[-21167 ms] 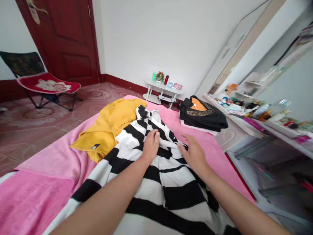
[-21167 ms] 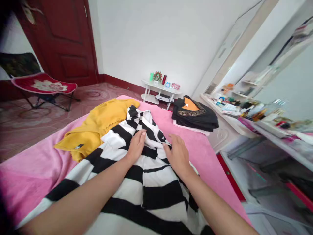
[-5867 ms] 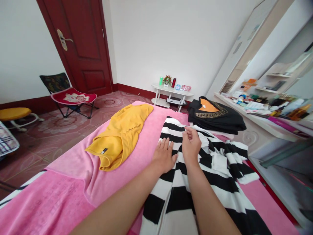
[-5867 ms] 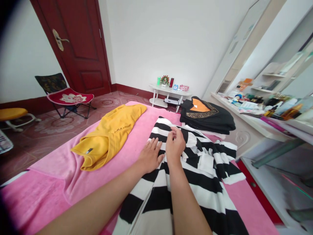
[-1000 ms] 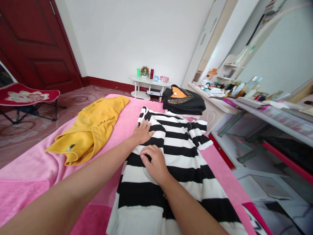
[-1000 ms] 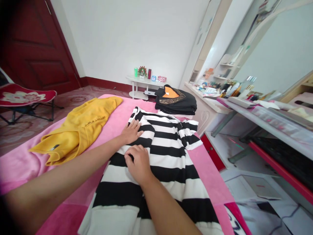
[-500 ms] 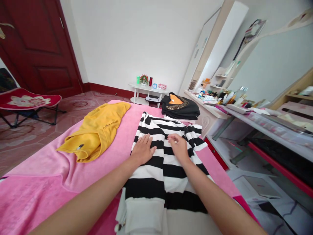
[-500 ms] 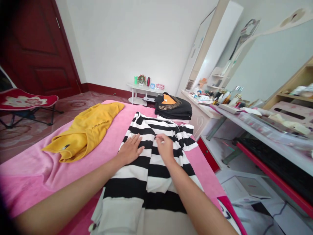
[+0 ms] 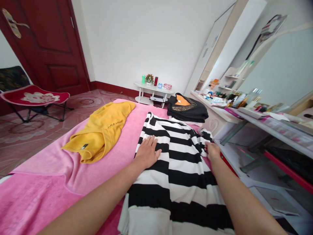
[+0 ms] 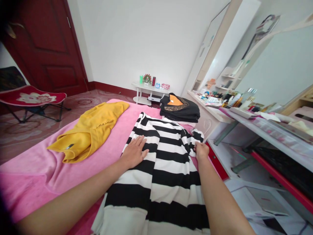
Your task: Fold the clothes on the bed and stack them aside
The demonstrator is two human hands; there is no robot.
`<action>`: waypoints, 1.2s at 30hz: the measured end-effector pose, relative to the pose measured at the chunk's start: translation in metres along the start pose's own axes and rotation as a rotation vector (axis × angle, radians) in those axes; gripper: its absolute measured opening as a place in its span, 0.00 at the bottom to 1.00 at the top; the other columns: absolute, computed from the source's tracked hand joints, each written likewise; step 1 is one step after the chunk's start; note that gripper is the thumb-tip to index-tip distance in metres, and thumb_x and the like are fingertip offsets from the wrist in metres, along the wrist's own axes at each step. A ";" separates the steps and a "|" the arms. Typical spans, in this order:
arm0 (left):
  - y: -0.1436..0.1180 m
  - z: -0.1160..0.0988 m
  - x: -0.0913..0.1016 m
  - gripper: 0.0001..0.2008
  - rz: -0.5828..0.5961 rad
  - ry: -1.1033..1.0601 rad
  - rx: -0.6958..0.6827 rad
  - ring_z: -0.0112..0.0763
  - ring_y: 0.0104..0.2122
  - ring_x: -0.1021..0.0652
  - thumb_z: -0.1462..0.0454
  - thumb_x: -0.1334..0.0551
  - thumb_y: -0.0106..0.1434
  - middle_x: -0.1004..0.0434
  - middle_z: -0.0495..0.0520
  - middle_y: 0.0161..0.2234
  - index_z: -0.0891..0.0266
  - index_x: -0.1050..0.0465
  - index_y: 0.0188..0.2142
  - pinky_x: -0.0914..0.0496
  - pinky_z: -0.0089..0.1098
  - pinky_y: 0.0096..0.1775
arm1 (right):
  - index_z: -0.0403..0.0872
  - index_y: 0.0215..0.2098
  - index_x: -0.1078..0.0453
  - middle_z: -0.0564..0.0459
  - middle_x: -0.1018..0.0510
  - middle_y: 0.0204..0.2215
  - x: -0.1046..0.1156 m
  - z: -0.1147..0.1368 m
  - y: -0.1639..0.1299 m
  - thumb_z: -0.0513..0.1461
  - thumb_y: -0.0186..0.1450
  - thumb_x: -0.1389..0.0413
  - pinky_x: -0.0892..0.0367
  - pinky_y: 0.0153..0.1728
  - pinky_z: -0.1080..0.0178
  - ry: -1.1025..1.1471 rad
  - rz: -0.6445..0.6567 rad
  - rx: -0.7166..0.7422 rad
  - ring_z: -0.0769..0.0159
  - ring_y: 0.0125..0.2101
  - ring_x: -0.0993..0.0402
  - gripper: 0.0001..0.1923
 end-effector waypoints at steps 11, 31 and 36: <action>-0.002 0.001 0.007 0.28 -0.050 -0.032 0.002 0.44 0.63 0.45 0.52 0.53 0.67 0.46 0.61 0.64 0.66 0.42 0.61 0.49 0.45 0.62 | 0.45 0.44 0.37 0.45 0.27 0.39 0.021 0.153 -0.046 0.32 0.65 0.60 0.28 0.30 0.66 0.353 -0.058 0.005 0.68 0.35 0.25 0.14; -0.009 -0.003 0.031 0.23 -0.278 -0.130 -0.064 0.45 0.60 0.41 0.67 0.45 0.61 0.50 0.62 0.63 0.63 0.39 0.57 0.39 0.42 0.58 | 0.43 0.55 0.36 0.39 0.27 0.50 0.139 -0.008 -0.167 0.49 0.56 0.45 0.36 0.51 0.49 -0.764 0.429 0.535 0.49 0.49 0.30 0.32; 0.021 0.012 0.026 0.22 -0.113 0.012 0.066 0.48 0.51 0.32 0.64 0.43 0.60 0.36 0.64 0.55 0.62 0.35 0.54 0.31 0.43 0.47 | 0.49 0.39 0.27 0.48 0.20 0.35 0.149 -0.009 -0.196 0.48 0.57 0.44 0.30 0.40 0.56 -0.573 0.674 0.335 0.52 0.37 0.24 0.16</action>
Point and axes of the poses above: each hand's wrist, its own y-axis towards the middle knuckle, its own x-axis out of the back of the hand, z = x × y, the point moved 7 cm from there along y, towards the middle knuckle
